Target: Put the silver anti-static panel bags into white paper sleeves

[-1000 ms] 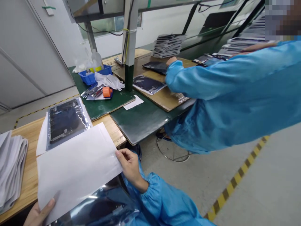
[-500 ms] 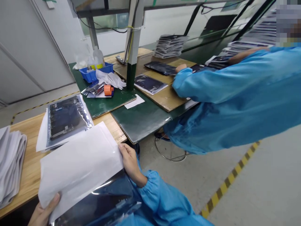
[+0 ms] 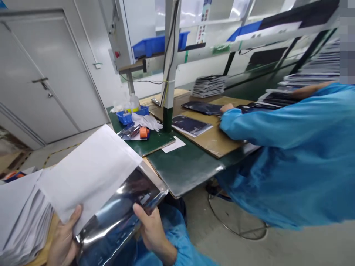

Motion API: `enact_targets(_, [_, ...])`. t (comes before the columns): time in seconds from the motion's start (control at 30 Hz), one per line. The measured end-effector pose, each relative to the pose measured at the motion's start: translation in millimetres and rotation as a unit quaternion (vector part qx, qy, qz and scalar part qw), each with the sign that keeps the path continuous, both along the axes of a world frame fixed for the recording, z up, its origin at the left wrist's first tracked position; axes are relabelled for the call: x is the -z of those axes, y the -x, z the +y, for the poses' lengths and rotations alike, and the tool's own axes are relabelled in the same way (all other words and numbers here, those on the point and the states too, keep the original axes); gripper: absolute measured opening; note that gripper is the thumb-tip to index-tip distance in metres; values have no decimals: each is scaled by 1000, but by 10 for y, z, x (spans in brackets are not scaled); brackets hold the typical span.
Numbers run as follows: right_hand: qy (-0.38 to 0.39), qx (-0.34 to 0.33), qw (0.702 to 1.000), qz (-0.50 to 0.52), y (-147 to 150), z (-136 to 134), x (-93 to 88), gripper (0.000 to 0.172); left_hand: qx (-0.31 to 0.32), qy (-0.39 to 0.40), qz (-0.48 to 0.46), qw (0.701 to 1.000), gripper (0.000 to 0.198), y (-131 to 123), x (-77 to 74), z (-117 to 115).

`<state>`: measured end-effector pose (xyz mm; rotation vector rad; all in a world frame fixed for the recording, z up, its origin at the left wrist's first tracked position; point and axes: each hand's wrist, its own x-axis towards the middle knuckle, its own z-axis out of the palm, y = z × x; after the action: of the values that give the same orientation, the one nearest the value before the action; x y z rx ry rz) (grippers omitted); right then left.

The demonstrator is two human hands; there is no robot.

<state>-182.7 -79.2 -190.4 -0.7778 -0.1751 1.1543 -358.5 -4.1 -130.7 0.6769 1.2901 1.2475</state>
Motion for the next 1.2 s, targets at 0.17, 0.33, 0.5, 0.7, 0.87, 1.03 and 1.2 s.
enact_targets(0.17, [35, 40, 999, -11, 13, 336, -87, 44, -113, -268, 259, 921, 70, -93, -202, 153])
enact_targets(0.33, [9, 12, 999, -32, 122, 351, -25, 47, 133, -436, 601, 656, 51, -611, -367, 298])
enact_targets(0.5, [19, -6, 996, -92, 237, 368, 79, 43, 159, -435, 731, 502, 30, -950, -385, 660])
enact_targets(0.7, [29, -31, 993, -114, 266, 374, 130, 50, 96, -532, 717, 441, 17, -1043, -302, 783])
enact_targets(0.87, [23, 0, 995, -97, 187, 433, 9, 48, 87, -620, 651, 429, 11, -1181, -185, 544])
enact_targets(1.03, [21, 42, 999, -19, -41, 543, -86, 45, 57, -510, 709, 484, 29, -699, -191, 431])
enact_targets(1.2, [22, 124, 992, -24, -283, 663, -128, 49, 36, -448, 752, 481, 7, -76, -112, 361])
